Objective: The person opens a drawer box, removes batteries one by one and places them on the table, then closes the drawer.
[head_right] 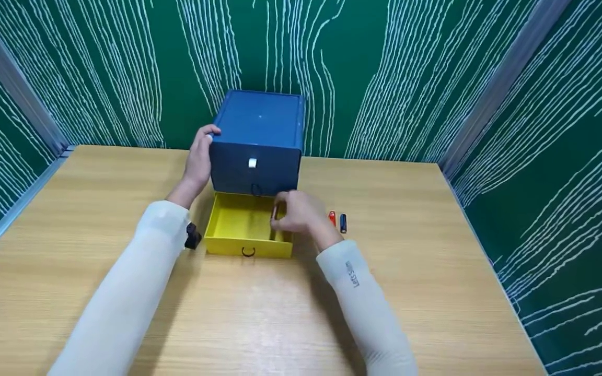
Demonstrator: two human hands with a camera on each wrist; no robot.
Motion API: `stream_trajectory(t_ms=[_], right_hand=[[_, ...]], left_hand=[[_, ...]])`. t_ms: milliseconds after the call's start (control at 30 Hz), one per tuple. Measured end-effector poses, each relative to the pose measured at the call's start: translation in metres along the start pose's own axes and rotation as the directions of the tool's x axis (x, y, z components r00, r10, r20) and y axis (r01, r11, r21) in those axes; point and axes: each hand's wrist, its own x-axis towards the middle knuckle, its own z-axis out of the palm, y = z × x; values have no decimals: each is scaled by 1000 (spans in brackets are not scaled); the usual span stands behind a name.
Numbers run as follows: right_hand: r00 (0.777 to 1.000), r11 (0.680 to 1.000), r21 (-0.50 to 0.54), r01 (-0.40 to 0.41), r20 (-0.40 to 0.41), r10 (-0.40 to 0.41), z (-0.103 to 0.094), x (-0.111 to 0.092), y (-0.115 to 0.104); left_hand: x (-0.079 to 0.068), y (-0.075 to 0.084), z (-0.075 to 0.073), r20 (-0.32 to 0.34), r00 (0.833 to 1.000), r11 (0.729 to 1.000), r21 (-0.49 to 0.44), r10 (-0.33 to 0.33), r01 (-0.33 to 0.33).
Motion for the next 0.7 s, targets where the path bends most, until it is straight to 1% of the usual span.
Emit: stream_trajectory(t_ms=[267,333,367,433,567,600,667,700], right_hand=[[1000,1000,-29,5,-23,-6,-3,-4,10],[1000,1000,-29,-5,-23,4,-4,-5,12],[1000,1000,-29,-10,-25,10,-5,-6,13],[999,999,-27,-28,-31,27,-5,-6,15],[998,999,-28,-40,-40,39,-7,-7,19],[998,999,-35,-38,-44,37,-7,-7,20],[998,998,-42,-38,-50,35,-6,-7,24],[998,998,-41,-40,-53,38,-6,-8,25]], left_hand=[[-1,-2,-1,-4,1000,1000,8,-14,14],[-2,-2,-1,-9,1000,1000,13,-14,15],[-2,-1,-1,-8,1000,1000,13,-10,10],[-5,7,-2,1,1000,1000,1,-20,20],[-4,8,-2,6,1000,1000,-8,-22,22],[-4,8,-1,5,1000,1000,-8,-29,29],[0,1,0,2,1000,1000,-3,-25,25],[0,1,0,2,1000,1000,-5,-30,30]])
